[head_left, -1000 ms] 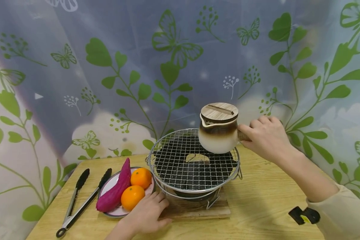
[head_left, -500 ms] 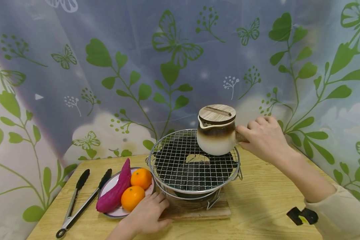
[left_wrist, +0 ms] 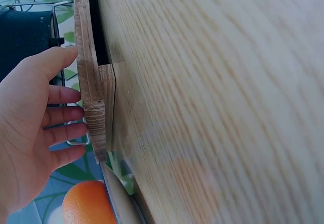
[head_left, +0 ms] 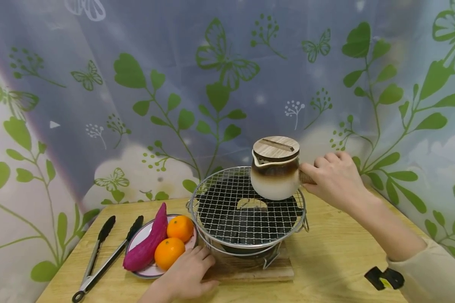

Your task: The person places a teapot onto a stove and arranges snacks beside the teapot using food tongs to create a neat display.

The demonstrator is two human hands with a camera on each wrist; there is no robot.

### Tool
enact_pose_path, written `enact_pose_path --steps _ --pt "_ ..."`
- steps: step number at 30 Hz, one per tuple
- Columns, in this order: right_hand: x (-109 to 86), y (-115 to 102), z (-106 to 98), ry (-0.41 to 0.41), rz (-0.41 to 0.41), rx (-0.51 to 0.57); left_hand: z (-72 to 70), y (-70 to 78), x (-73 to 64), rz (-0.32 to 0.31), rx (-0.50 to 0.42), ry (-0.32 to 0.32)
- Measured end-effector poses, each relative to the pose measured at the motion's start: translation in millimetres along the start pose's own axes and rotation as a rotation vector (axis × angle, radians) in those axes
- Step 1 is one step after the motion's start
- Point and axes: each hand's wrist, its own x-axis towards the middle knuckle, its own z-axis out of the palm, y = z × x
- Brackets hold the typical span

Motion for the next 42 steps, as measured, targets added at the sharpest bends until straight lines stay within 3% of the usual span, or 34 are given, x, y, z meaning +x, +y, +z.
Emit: enact_pose_path --steps 20,42 --pt "0.1 -0.8 -2.8 -0.015 -0.007 0.002 -1.2 1.4 1.8 -0.012 -0.014 -0.02" --pt "2.6 -3.0 -3.6 -0.044 0.003 0.011 -0.2 0.5 0.2 0.001 0.021 0.002"
